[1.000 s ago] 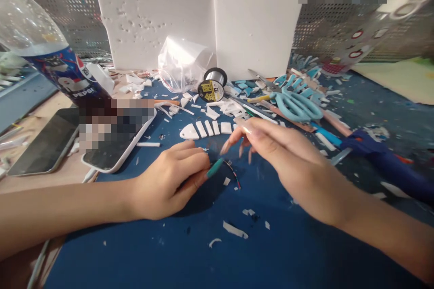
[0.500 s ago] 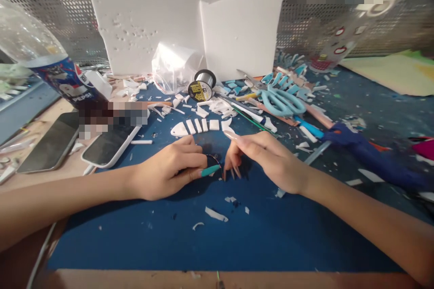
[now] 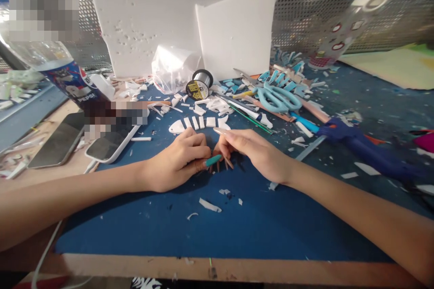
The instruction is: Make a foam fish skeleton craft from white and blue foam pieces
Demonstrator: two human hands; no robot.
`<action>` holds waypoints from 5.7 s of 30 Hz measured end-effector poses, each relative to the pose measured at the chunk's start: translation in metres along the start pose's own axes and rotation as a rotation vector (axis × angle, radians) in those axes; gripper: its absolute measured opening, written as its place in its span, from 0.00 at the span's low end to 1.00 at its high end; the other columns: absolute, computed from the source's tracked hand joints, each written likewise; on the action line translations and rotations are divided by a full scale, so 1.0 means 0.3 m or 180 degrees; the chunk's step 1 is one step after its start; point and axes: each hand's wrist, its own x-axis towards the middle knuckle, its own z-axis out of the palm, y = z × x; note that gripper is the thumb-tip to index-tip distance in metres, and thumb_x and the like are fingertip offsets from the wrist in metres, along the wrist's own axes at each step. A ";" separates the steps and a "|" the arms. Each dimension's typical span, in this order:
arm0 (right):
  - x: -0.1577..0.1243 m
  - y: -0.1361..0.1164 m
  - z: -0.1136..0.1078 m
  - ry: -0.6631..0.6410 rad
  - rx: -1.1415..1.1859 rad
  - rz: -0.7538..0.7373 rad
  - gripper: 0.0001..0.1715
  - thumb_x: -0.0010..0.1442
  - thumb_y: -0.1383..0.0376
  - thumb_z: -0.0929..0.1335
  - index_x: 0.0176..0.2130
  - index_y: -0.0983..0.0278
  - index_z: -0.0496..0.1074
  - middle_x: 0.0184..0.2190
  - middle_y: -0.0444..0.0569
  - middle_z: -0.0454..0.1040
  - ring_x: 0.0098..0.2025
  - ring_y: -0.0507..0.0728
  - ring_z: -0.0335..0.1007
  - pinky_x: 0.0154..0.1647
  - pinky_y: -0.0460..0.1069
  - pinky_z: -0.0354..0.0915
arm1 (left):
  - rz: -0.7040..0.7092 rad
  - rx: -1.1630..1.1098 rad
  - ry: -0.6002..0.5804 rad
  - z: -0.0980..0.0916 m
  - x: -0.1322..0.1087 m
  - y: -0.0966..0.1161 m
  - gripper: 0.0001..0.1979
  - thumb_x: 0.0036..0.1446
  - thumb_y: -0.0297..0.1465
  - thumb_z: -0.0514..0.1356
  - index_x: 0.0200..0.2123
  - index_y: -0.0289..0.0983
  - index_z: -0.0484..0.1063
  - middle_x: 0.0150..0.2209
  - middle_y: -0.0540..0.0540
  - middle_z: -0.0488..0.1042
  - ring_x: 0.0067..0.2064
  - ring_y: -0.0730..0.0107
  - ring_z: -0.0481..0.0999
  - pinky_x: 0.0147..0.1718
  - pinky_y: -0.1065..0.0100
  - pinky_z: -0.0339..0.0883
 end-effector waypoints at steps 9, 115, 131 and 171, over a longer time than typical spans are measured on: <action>-0.001 0.003 -0.001 0.0049 0.0087 0.0047 0.25 0.65 0.56 0.55 0.21 0.64 0.60 0.22 0.44 0.63 0.23 0.48 0.59 0.29 0.47 0.57 | -0.0060 -0.0150 0.0021 0.001 0.001 -0.001 0.11 0.61 0.25 0.49 0.25 0.35 0.62 0.30 0.48 0.63 0.34 0.70 0.57 0.38 0.66 0.54; -0.032 -0.131 0.059 0.0995 -0.1393 0.0246 0.09 0.63 0.61 0.60 0.41 0.64 0.62 0.40 0.52 0.66 0.44 0.57 0.62 0.46 0.53 0.60 | 0.0344 0.0413 0.1700 -0.028 -0.051 -0.038 0.09 0.60 0.21 0.49 0.29 0.36 0.61 0.25 0.49 0.63 0.28 0.70 0.60 0.28 0.69 0.55; -0.301 -0.133 -0.233 0.1815 -0.3607 0.1363 0.15 0.54 0.67 0.66 0.42 0.68 0.61 0.45 0.60 0.63 0.52 0.67 0.56 0.50 0.58 0.57 | 0.0833 0.1880 0.0508 0.025 0.411 0.141 0.06 0.56 0.21 0.51 0.34 0.35 0.66 0.32 0.44 0.70 0.37 0.59 0.66 0.32 0.63 0.61; -0.094 -0.194 -0.124 0.1226 0.0654 0.0645 0.18 0.50 0.55 0.58 0.28 0.65 0.67 0.11 0.42 0.58 0.09 0.49 0.48 0.10 0.46 0.43 | 0.0611 0.1408 0.1552 -0.047 -0.053 -0.062 0.11 0.61 0.24 0.47 0.29 0.35 0.65 0.24 0.46 0.67 0.28 0.68 0.59 0.28 0.68 0.59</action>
